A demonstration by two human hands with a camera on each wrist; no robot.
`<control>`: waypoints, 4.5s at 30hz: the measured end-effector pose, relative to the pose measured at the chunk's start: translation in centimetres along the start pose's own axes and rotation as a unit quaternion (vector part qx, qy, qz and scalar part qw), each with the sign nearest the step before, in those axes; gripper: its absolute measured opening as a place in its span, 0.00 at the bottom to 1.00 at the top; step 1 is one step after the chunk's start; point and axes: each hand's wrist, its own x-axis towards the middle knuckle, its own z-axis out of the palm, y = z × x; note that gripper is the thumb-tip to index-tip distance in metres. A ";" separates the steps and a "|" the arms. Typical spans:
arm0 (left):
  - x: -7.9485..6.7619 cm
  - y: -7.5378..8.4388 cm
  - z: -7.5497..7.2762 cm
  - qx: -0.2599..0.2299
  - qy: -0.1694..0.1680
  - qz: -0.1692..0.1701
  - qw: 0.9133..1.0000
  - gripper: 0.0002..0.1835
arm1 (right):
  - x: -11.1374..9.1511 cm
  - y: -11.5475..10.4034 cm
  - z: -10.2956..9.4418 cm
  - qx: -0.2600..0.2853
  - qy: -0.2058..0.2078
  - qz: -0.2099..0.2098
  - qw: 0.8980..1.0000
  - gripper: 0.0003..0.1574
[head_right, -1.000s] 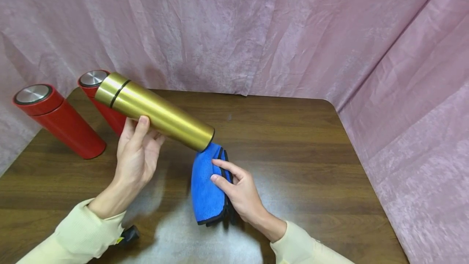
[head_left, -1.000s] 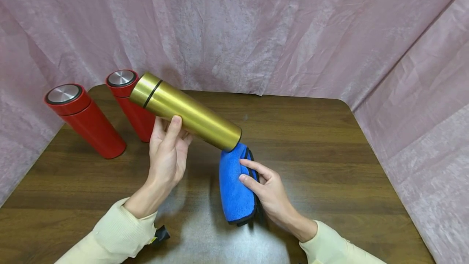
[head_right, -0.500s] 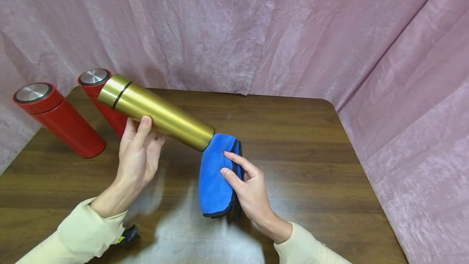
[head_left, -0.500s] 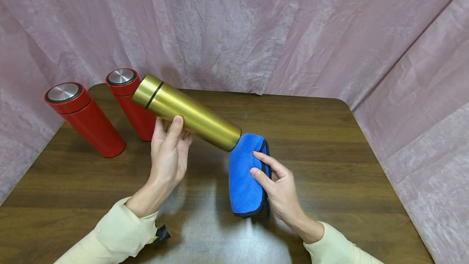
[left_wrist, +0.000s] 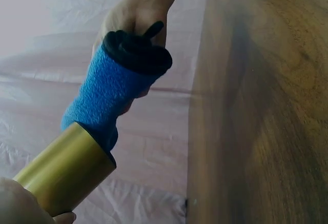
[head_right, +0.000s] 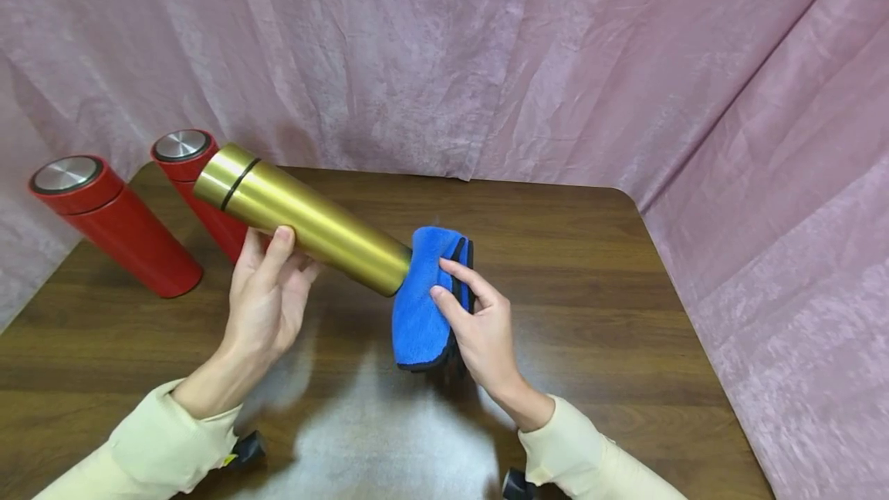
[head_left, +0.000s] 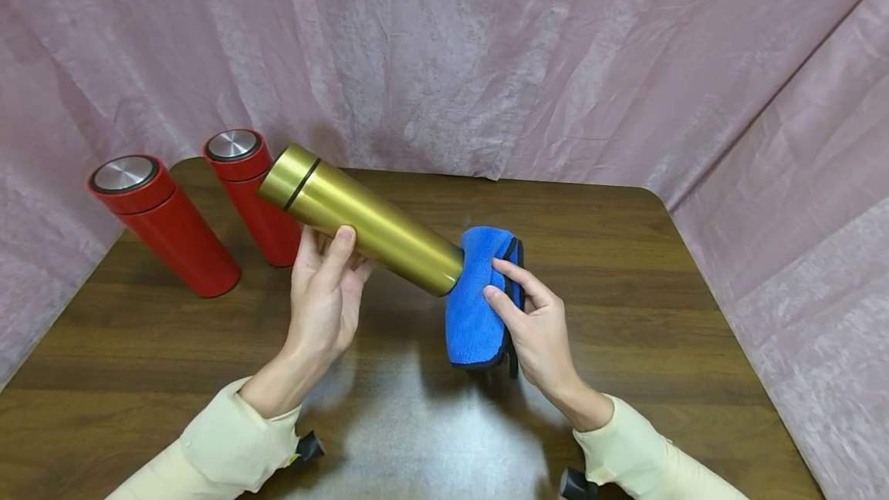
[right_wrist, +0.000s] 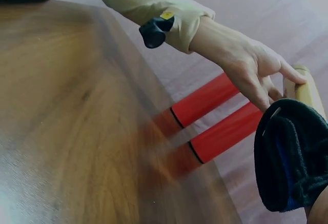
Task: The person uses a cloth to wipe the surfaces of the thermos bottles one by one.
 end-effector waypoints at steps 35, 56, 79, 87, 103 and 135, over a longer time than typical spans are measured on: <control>0.2 -0.4 -0.2 -0.026 0.000 0.013 1.000 0.16 | 0.5 1.8 1.6 0.025 -0.050 0.138 0.989 0.28; 0.5 -0.6 -0.5 0.004 0.008 0.031 0.999 0.16 | -1.8 1.0 1.0 0.040 -0.069 0.146 0.986 0.25; -0.2 0.8 -2.2 0.075 -0.025 0.001 0.997 0.17 | -1.9 0.7 -1.3 0.010 -0.091 0.129 0.987 0.22; -1.0 1.9 -3.6 0.104 -0.025 -0.017 0.994 0.21 | -1.5 0.7 -1.9 0.021 -0.101 0.131 0.986 0.22; -2.3 5.4 -7.1 0.168 -0.021 -0.019 0.985 0.25 | -1.3 -0.3 -4.9 0.029 -0.082 0.126 0.988 0.25; -1.6 11.3 -11.5 0.348 0.041 0.043 0.936 0.31 | -1.4 -1.5 -11.4 -0.007 0.027 0.116 0.993 0.30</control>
